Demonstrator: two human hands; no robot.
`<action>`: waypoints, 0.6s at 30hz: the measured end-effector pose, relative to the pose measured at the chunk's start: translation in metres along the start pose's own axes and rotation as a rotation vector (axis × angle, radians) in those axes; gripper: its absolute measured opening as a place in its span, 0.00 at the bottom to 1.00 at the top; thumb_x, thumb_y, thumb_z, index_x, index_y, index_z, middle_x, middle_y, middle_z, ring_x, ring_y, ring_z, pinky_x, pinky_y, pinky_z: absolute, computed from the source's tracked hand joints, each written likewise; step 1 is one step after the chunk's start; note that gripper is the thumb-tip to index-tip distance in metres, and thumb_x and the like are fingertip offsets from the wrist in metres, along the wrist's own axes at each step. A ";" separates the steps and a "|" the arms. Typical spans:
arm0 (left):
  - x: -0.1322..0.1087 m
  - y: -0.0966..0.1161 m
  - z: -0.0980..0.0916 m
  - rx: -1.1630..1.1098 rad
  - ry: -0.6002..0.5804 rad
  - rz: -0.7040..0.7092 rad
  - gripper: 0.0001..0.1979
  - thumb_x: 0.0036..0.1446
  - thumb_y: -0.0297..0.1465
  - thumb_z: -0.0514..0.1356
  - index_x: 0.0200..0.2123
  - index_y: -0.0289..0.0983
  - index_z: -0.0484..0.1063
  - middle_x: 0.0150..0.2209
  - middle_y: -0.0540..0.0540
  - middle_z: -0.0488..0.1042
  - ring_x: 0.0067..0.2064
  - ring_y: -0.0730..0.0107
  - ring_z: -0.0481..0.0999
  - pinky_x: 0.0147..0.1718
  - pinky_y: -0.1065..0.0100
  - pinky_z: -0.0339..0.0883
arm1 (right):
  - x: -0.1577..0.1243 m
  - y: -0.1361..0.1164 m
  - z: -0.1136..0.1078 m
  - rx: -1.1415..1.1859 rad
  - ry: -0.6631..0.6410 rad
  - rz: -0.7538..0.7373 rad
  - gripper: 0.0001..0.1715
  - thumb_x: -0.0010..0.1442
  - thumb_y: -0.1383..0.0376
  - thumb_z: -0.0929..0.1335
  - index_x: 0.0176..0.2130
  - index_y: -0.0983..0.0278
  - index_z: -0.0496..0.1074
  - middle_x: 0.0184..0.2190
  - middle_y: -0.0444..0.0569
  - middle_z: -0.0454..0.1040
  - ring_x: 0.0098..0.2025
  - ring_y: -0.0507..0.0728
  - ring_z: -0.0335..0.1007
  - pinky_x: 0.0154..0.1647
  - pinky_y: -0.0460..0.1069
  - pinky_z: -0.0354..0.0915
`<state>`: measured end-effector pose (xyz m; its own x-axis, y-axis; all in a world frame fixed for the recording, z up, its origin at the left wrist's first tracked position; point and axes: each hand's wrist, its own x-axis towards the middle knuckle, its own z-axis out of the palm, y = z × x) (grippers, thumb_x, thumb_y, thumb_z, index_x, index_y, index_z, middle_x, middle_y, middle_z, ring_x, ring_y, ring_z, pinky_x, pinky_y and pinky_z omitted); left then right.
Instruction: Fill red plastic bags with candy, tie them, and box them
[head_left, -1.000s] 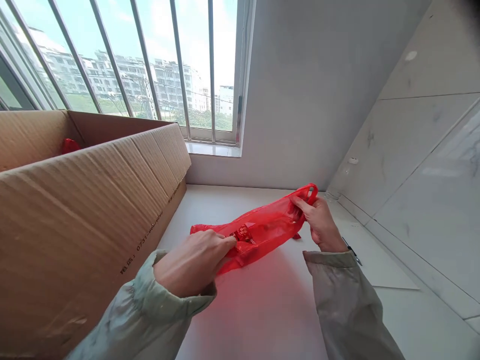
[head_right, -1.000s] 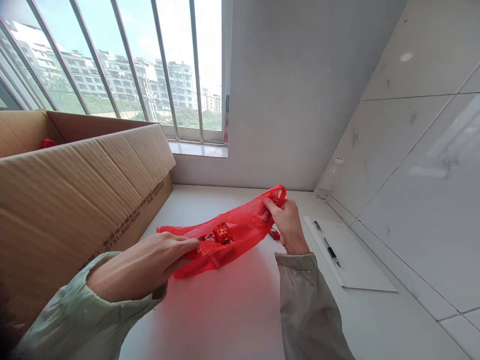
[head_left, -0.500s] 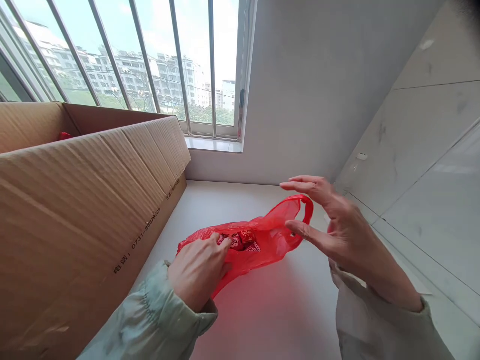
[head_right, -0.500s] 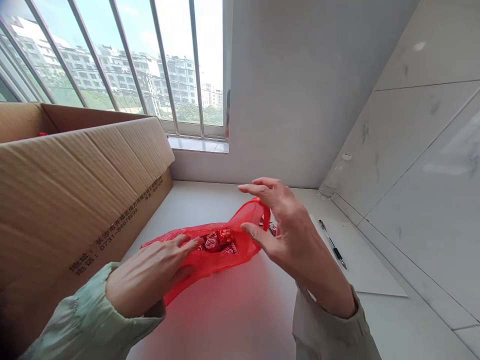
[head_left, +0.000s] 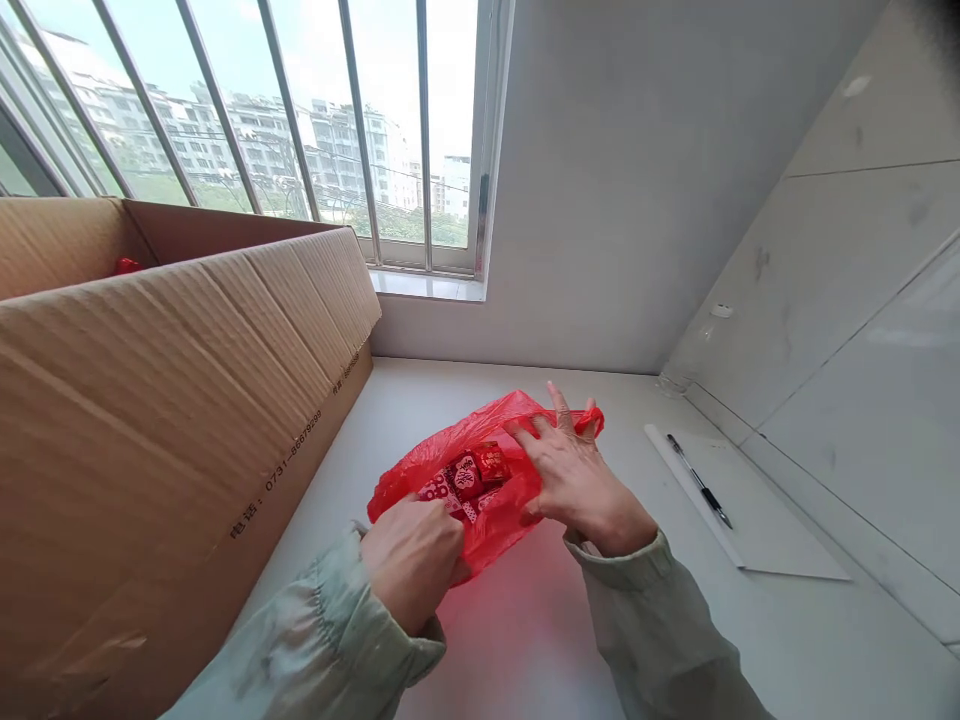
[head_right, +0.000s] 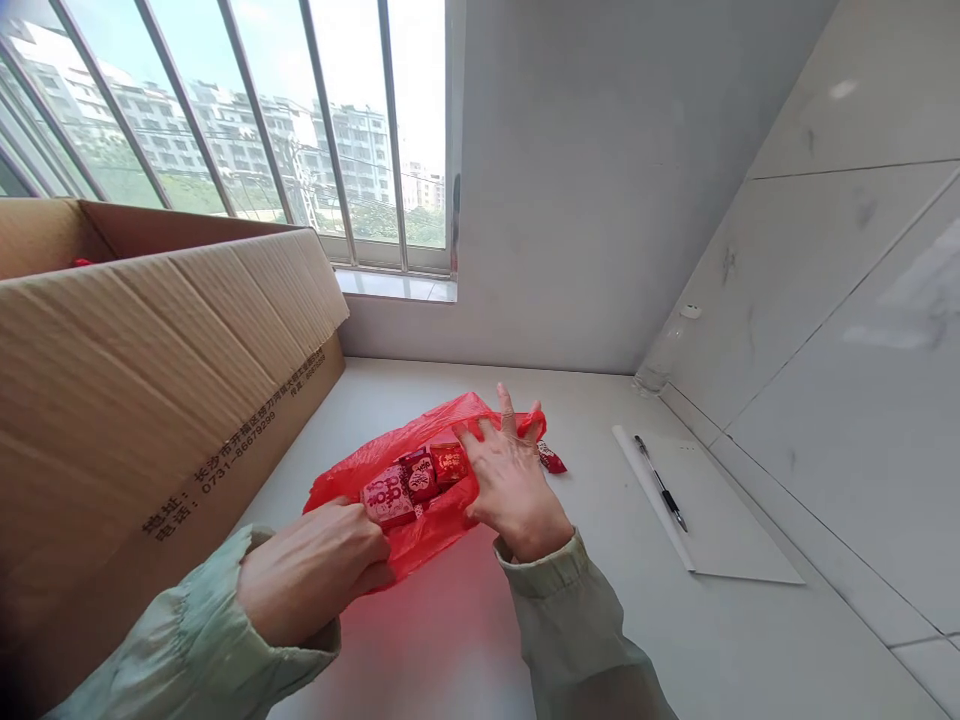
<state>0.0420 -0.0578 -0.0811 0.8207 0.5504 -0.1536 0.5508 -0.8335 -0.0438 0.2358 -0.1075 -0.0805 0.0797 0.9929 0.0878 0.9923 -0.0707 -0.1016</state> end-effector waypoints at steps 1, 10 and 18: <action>0.000 0.001 -0.002 0.009 -0.023 0.010 0.16 0.52 0.30 0.56 0.14 0.39 0.64 0.17 0.46 0.66 0.24 0.62 0.69 0.29 0.61 0.62 | 0.000 0.004 0.000 -0.011 -0.011 0.031 0.54 0.40 0.56 0.79 0.62 0.60 0.62 0.60 0.58 0.64 0.71 0.77 0.18 0.62 0.79 0.25; -0.007 -0.016 -0.026 -0.091 0.079 -0.060 0.24 0.53 0.33 0.59 0.13 0.39 0.47 0.22 0.42 0.71 0.36 0.52 0.68 0.40 0.52 0.64 | 0.001 0.007 0.004 -0.058 -0.184 0.185 0.60 0.35 0.56 0.81 0.63 0.60 0.62 0.64 0.60 0.59 0.70 0.76 0.09 0.60 0.81 0.21; -0.010 -0.010 -0.034 -0.071 -0.096 -0.118 0.23 0.55 0.30 0.57 0.12 0.39 0.50 0.23 0.42 0.70 0.34 0.53 0.71 0.37 0.54 0.65 | -0.006 -0.007 0.004 0.008 -0.272 0.096 0.60 0.34 0.56 0.81 0.64 0.54 0.62 0.63 0.60 0.60 0.71 0.78 0.14 0.59 0.81 0.19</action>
<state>0.0334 -0.0536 -0.0451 0.7334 0.6341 -0.2450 0.6545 -0.7561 0.0026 0.2281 -0.1128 -0.0839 0.1440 0.9709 -0.1914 0.9806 -0.1660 -0.1043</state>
